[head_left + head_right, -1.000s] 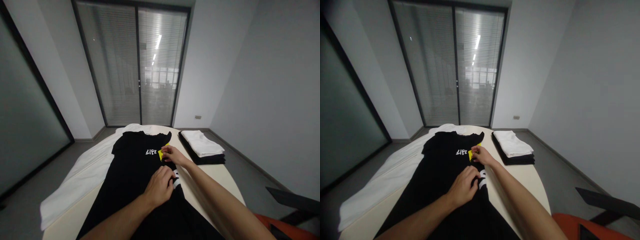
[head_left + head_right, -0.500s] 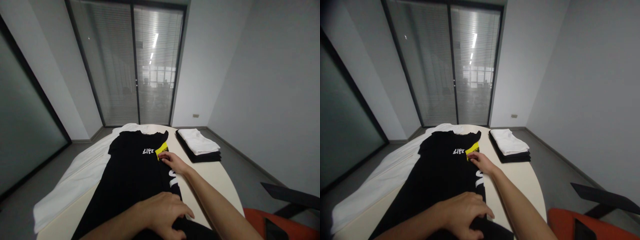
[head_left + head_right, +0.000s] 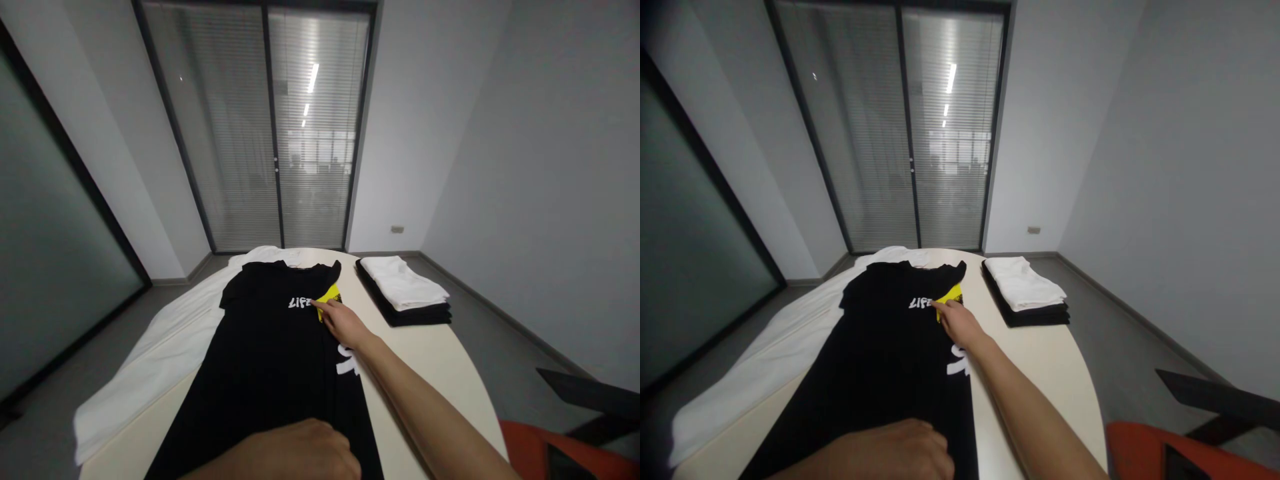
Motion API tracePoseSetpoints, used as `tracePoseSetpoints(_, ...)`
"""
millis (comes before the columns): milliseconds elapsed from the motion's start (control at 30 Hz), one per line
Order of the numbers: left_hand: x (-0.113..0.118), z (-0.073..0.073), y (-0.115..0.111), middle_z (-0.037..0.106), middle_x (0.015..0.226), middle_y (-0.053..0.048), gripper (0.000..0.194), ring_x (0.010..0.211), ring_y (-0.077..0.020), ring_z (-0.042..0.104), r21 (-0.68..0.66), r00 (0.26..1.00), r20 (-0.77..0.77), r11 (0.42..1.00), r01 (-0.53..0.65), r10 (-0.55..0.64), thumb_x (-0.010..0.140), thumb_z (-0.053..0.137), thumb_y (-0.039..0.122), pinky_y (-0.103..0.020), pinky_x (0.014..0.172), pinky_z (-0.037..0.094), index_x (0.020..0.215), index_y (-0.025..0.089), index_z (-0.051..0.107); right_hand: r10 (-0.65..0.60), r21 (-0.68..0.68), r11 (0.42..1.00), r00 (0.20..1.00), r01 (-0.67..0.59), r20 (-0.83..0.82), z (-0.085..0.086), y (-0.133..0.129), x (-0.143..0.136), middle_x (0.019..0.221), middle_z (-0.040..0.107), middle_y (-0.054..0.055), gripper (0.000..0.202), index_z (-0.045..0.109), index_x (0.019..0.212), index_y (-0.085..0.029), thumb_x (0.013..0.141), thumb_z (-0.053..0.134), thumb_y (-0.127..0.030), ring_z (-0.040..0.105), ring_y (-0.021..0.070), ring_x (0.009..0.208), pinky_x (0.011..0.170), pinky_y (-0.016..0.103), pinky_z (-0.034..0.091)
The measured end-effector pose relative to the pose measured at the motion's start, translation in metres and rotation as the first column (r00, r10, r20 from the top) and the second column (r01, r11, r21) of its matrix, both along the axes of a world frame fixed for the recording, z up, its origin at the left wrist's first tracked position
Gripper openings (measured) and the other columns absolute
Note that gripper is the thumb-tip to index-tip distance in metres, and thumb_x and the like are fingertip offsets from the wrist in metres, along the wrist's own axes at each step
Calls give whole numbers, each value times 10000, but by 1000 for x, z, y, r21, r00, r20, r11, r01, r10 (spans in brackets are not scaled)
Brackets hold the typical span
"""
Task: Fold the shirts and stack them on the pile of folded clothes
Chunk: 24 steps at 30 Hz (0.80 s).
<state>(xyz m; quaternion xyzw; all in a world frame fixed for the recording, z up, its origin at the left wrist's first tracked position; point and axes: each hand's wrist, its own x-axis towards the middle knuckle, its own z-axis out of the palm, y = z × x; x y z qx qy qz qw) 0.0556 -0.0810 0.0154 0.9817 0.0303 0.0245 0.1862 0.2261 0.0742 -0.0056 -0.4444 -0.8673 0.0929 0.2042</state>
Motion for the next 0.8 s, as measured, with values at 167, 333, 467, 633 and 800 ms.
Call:
tracePoseSetpoints(167,0,-13,2,551,679,40,403,667,-138,559,-105,999,33,994,20,-17,944,567,228,-270,562,398,645,228,297,-97,-28,994,982,102,161,6,10,-9,1196,676,144,512,366,1534,-194,1024,346,-227,662,221,1040,906,302,455)
tracePoseSetpoints(333,-5,-7,1,524,651,40,375,670,-148,575,-148,1000,16,989,-18,20,929,535,172,-272,598,413,644,230,299,-160,-60,981,946,184,282,14,23,-19,1124,721,139,414,498,1413,-230,1041,322,-285,684,251,1011,825,324,467)
tracePoseSetpoints(467,-7,-4,3,525,660,39,327,689,-149,592,-200,999,45,980,15,-6,884,500,101,-267,633,426,651,231,312,-232,-46,966,930,255,284,22,24,-28,1058,726,145,337,561,1286,-211,1028,363,-303,692,260,945,773,326,465)
tracePoseSetpoints(633,-12,-9,2,487,618,46,345,608,-125,579,-332,998,54,943,-2,22,918,512,168,-239,557,408,656,231,297,-230,-24,972,966,234,115,24,23,-33,1152,697,118,324,553,1287,-228,1025,377,-301,661,230,1010,836,311,460)
tracePoseSetpoints(800,-14,-4,1,595,645,49,320,561,-86,576,-312,998,15,948,-60,68,926,608,205,-192,511,405,631,191,485,-90,12,996,990,89,105,11,20,-34,1214,640,131,379,556,1351,-194,995,436,-241,593,236,1124,960,325,442)
